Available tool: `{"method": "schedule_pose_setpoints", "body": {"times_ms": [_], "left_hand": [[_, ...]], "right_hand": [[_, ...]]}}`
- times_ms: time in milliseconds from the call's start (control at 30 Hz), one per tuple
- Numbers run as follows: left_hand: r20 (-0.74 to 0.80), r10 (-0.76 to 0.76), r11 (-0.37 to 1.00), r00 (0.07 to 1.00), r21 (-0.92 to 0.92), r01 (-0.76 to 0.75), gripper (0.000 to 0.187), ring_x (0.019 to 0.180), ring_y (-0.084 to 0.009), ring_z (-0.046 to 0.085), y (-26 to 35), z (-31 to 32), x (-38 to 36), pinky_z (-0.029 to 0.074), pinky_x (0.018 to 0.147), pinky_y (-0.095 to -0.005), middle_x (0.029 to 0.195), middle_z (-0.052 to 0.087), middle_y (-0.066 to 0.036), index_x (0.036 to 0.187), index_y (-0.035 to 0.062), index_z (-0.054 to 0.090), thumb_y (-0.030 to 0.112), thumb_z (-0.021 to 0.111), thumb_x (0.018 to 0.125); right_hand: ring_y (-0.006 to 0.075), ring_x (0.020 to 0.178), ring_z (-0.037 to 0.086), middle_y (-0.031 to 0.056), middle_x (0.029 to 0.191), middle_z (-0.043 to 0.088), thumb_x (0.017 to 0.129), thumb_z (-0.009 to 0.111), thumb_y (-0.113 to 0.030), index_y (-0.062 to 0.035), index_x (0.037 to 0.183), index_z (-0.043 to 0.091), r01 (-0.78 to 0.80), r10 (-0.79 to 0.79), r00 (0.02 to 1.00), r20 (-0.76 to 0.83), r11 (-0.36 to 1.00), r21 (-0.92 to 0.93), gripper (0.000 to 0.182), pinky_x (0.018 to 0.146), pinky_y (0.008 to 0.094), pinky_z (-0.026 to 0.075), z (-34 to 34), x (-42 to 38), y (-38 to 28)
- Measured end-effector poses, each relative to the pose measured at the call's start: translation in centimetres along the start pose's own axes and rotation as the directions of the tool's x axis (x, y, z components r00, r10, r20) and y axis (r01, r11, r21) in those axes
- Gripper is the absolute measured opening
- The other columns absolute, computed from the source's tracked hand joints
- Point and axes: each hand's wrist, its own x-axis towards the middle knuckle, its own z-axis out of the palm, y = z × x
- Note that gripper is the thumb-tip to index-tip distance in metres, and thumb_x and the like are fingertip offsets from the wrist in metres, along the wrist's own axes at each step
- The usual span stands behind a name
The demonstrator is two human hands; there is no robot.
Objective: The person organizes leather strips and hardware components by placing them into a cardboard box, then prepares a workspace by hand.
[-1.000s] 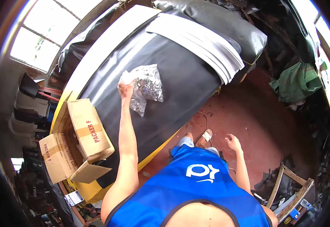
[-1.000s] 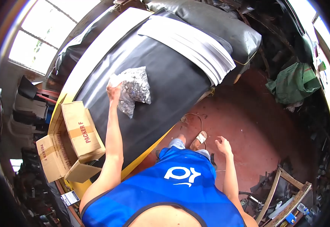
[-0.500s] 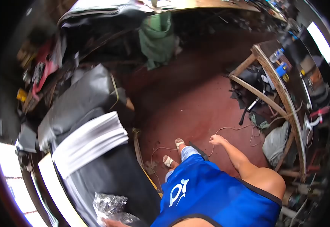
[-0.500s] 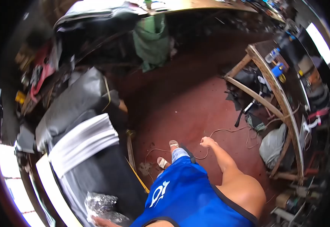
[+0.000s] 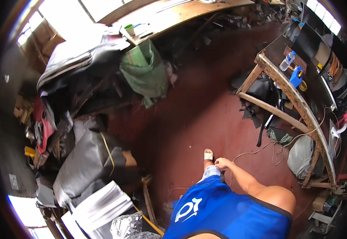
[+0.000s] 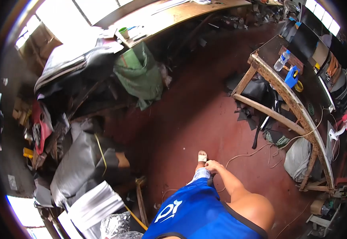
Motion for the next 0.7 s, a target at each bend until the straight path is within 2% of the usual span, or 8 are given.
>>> {"method": "schedule_pose_setpoints", "body": {"times_ms": [167, 267, 367, 467, 533, 567, 667, 700], "left_hand": [[0.159, -0.018, 0.984, 0.987, -0.174, 0.046, 0.027, 0.082, -0.0247, 0.061, 9.1, 11.6, -1.7, 0.048, 0.077, -0.0348, 0.096, 0.062, -0.012, 0.105, -0.0027, 0.057, 0.012, 0.044, 0.088], [0.252, -0.033, 0.958, 0.967, -0.267, 0.102, 0.026, 0.081, -0.0246, 0.061, 13.0, 18.3, -2.1, 0.049, 0.075, -0.0347, 0.094, 0.062, -0.013, 0.104, -0.0038, 0.058, 0.012, 0.045, 0.088], [0.343, -0.037, 0.923, 0.939, -0.347, 0.164, 0.026, 0.079, -0.0245, 0.061, 16.2, 25.5, -1.5, 0.049, 0.073, -0.0346, 0.092, 0.062, -0.013, 0.102, -0.0048, 0.058, 0.013, 0.045, 0.087], [0.375, 0.114, 0.839, 0.920, -0.532, 0.113, 0.020, 0.071, -0.0205, 0.060, 19.6, 36.6, -1.4, 0.049, 0.064, -0.0341, 0.084, 0.060, -0.011, 0.091, -0.0050, 0.058, 0.011, 0.048, 0.085], [0.395, -0.061, 0.829, 0.917, -0.491, 0.267, 0.017, 0.069, -0.0206, 0.060, 21.4, 44.9, -0.1, 0.050, 0.062, -0.0338, 0.080, 0.060, -0.011, 0.090, -0.0046, 0.058, 0.009, 0.051, 0.083], [0.417, -0.014, 0.816, 0.909, -0.520, 0.252, 0.014, 0.070, -0.0192, 0.060, 24.5, 48.5, -1.0, 0.050, 0.062, -0.0326, 0.079, 0.060, -0.010, 0.089, -0.0036, 0.057, 0.008, 0.052, 0.083], [0.544, 0.093, 0.889, 0.834, -0.422, 0.176, 0.010, 0.050, -0.0064, 0.040, 25.7, 60.3, 1.4, 0.032, 0.044, -0.0251, 0.061, 0.045, 0.004, 0.075, 0.0040, 0.054, 0.010, 0.054, 0.084], [0.567, 0.130, 0.896, 0.813, -0.418, 0.148, 0.011, 0.049, -0.0046, 0.039, 31.1, 63.7, -0.1, 0.030, 0.043, -0.0231, 0.060, 0.044, 0.006, 0.075, 0.0056, 0.055, 0.011, 0.054, 0.084]], "right_hand": [[0.0271, 0.099, 0.061, 0.0112, 0.103, 0.065, 0.075, 0.062, -0.030, -0.0139, 0.099, 0.066, 0.030, -0.026, 0.984, -0.174, 0.999, 0.023, 0.029, 0.085, 0.0389, 0.049, -11.4, 8.1, 1.5], [0.0272, 0.099, 0.061, 0.0123, 0.103, 0.065, 0.077, 0.060, -0.031, -0.0105, 0.104, 0.064, 0.047, -0.050, 0.976, -0.211, 0.999, -0.018, 0.034, 0.084, 0.0384, 0.049, -19.7, 11.9, 0.4], [0.0271, 0.099, 0.061, 0.0122, 0.103, 0.065, 0.079, 0.060, -0.032, -0.0111, 0.106, 0.063, 0.131, -0.073, 0.932, -0.355, 0.981, 0.140, 0.035, 0.084, 0.0381, 0.048, -26.9, 14.6, -0.8], [0.0257, 0.097, 0.062, 0.0114, 0.102, 0.065, 0.079, 0.061, -0.034, -0.0114, 0.108, 0.062, 0.116, -0.013, 0.914, -0.406, 0.966, 0.230, 0.036, 0.083, 0.0362, 0.048, -33.1, 16.9, -0.5], [0.0238, 0.094, 0.062, 0.0110, 0.100, 0.066, 0.079, 0.061, -0.033, -0.0097, 0.105, 0.062, 0.097, 0.030, 0.911, -0.410, 0.953, 0.286, 0.036, 0.081, 0.0343, 0.048, -35.6, 18.9, 1.2], [0.0233, 0.092, 0.063, 0.0107, 0.098, 0.066, 0.079, 0.061, -0.034, -0.0096, 0.103, 0.063, 0.080, 0.057, 0.906, -0.420, 0.950, 0.302, 0.034, 0.080, 0.0342, 0.048, -36.3, 19.7, 2.4], [0.0226, 0.083, 0.063, 0.0095, 0.089, 0.067, 0.077, 0.062, -0.033, -0.0092, 0.093, 0.065, -0.017, 0.178, 0.869, -0.462, 0.943, 0.333, 0.029, 0.075, 0.0353, 0.049, -37.0, 21.4, 7.9], [0.0257, 0.084, 0.063, 0.0112, 0.087, 0.067, 0.077, 0.060, -0.031, -0.0082, 0.087, 0.065, -0.040, 0.165, 0.891, -0.424, 0.957, 0.288, 0.025, 0.074, 0.0370, 0.049, -36.9, 21.1, 9.4]]}}
